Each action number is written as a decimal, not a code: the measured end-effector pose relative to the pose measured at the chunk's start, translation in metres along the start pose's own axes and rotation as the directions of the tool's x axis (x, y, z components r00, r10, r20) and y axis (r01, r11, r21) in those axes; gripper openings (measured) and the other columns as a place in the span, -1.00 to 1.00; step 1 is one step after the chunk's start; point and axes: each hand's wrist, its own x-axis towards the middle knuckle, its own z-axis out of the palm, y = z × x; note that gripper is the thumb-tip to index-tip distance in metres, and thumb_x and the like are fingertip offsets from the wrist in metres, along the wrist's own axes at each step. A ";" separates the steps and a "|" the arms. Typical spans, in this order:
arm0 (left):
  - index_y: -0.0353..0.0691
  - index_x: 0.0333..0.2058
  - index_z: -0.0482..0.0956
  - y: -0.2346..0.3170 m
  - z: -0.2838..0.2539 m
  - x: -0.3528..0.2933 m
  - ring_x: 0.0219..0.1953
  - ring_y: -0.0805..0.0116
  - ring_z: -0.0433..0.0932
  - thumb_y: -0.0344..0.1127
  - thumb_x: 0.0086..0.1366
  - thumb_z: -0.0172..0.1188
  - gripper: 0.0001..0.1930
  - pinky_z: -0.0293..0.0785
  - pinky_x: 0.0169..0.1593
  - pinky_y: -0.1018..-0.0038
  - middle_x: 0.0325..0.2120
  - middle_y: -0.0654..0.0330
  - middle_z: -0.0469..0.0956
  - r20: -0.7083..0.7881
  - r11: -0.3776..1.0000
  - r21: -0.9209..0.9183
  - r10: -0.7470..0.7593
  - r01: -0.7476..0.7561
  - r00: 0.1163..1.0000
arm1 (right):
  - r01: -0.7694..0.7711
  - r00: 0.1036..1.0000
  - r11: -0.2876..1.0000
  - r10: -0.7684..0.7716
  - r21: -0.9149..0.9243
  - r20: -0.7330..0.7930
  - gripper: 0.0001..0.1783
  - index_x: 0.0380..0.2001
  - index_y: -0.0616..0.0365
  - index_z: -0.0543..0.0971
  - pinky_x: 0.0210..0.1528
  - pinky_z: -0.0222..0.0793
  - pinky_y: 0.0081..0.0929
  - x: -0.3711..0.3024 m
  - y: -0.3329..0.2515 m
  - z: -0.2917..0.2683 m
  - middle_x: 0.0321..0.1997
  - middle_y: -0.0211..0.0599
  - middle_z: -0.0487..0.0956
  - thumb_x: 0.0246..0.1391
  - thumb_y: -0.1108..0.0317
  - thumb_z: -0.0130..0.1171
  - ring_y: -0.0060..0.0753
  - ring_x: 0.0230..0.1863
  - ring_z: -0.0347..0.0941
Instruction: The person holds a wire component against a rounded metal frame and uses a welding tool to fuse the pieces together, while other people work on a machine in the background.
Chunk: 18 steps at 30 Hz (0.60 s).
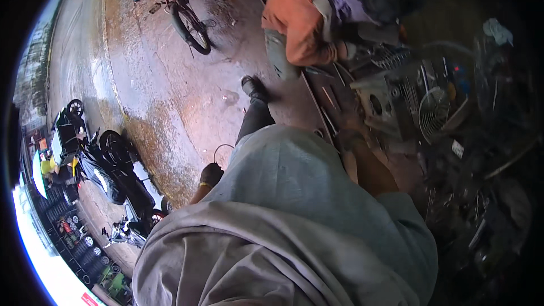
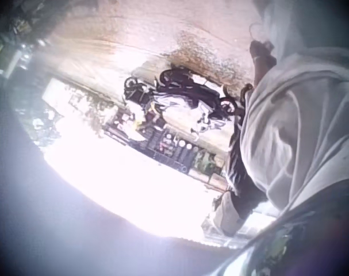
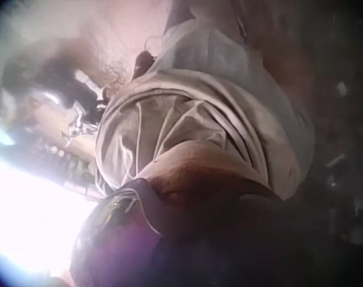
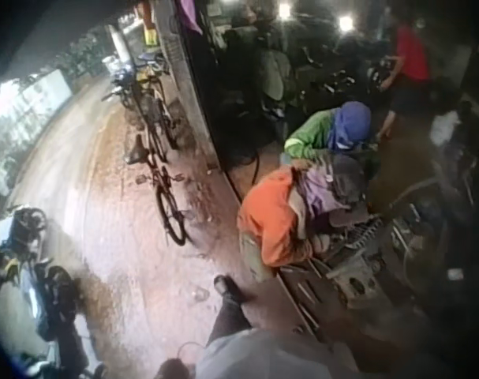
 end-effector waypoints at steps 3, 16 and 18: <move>-0.14 -0.33 0.68 -0.047 -0.033 0.044 -0.34 0.19 0.64 -0.13 0.16 0.33 -0.77 0.60 -0.27 0.34 -0.37 0.17 0.66 -0.128 0.963 0.182 0.224 -0.199 0.966 | 0.316 0.733 0.938 -0.337 -0.143 -0.591 -0.59 0.07 -0.03 0.55 0.07 0.40 -0.27 0.046 -0.112 -0.054 0.12 -0.06 0.56 0.18 0.13 0.10 -0.03 0.10 0.49; -0.13 -0.14 0.48 -0.224 -0.368 0.207 -0.59 0.26 0.48 -0.16 0.40 -0.02 -0.78 0.46 -0.65 0.33 -0.45 0.16 0.50 0.021 -0.443 -0.893 -0.203 -0.073 0.979 | 0.016 0.587 0.925 -0.316 -0.379 -0.745 -0.23 0.25 -0.05 0.36 0.39 0.07 -0.03 0.089 -0.416 -0.292 0.37 -0.14 0.25 -0.04 -0.02 0.26 0.06 0.39 0.12; -0.16 0.02 0.50 -0.235 -0.364 0.222 -0.40 0.12 0.65 -0.28 0.33 0.14 -0.70 0.64 -0.51 0.22 -0.28 0.05 0.62 -0.100 -0.293 -0.944 -0.179 -0.150 0.979 | -0.031 0.634 0.918 -0.287 -0.395 -0.718 -0.16 0.29 -0.03 0.31 0.43 -0.02 0.00 0.087 -0.415 -0.287 0.40 -0.16 0.20 -0.08 -0.03 0.27 0.07 0.41 0.04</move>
